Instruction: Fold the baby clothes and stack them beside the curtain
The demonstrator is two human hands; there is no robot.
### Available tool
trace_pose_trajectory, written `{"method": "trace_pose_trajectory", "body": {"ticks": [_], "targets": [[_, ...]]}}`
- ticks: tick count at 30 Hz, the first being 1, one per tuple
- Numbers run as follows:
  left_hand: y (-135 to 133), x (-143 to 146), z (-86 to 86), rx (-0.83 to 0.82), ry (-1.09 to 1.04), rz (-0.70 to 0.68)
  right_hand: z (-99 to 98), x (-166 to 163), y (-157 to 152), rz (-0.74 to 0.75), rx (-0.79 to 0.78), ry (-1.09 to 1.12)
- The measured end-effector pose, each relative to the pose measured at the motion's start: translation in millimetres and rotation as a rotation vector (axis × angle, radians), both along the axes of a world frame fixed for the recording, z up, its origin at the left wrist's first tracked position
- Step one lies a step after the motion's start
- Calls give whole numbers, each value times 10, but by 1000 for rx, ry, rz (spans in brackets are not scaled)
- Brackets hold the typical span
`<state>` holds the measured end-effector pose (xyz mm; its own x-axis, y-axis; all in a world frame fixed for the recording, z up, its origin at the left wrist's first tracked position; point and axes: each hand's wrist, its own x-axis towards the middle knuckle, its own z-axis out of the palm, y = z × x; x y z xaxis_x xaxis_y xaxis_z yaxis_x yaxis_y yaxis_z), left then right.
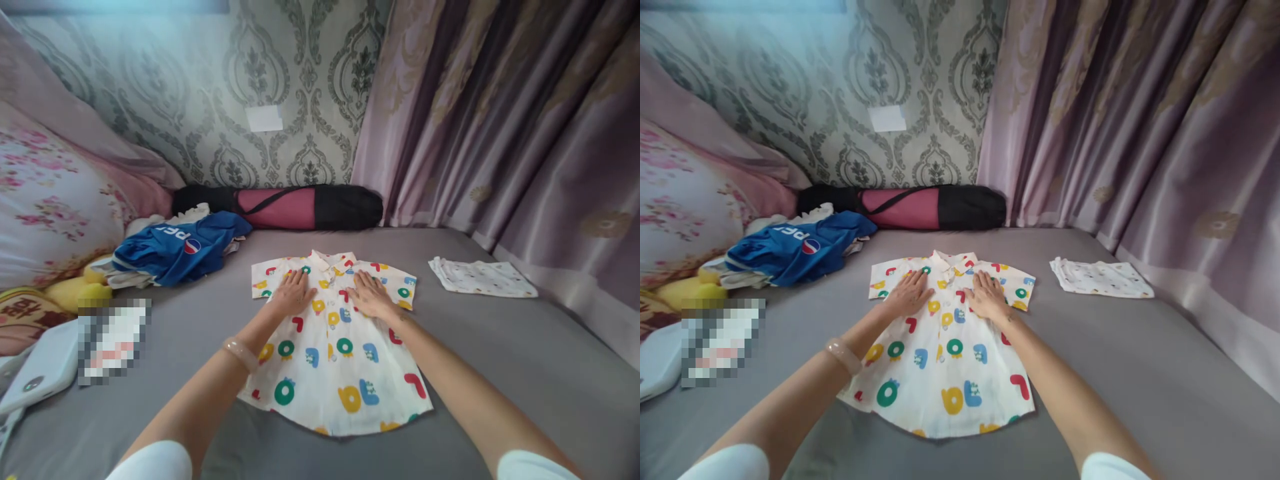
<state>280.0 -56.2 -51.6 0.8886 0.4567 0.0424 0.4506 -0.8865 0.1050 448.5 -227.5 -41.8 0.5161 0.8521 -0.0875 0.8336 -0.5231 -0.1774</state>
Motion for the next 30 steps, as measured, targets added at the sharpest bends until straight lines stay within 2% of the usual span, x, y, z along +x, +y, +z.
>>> {"method": "trace_pose_trajectory", "body": {"ticks": [2,5,11,14,17,19,21,23,26,30], "targets": [[46,69,28,33,-72,39,20,64,72,-24,45,-8],[130,167,39,105,-202,111,26,125,178,-80,199,-124],[267,237,-71,-43,-10,39,-56,193,258,-113,49,1],[246,316,-33,60,-157,109,-54,198,325,-125,176,-85],[185,439,-34,140,-248,39,-81,183,443,-40,260,-194],[160,511,-86,89,-174,-38,-134,183,520,26,186,-140],[161,555,-151,17,-92,-49,-196,198,575,58,103,-63],[175,573,-197,-22,-57,-44,-240,219,603,59,87,-29],[188,568,-217,-26,-81,-37,-217,252,603,59,129,17],[186,519,-209,3,-232,-38,-17,361,459,-9,284,261]]}}
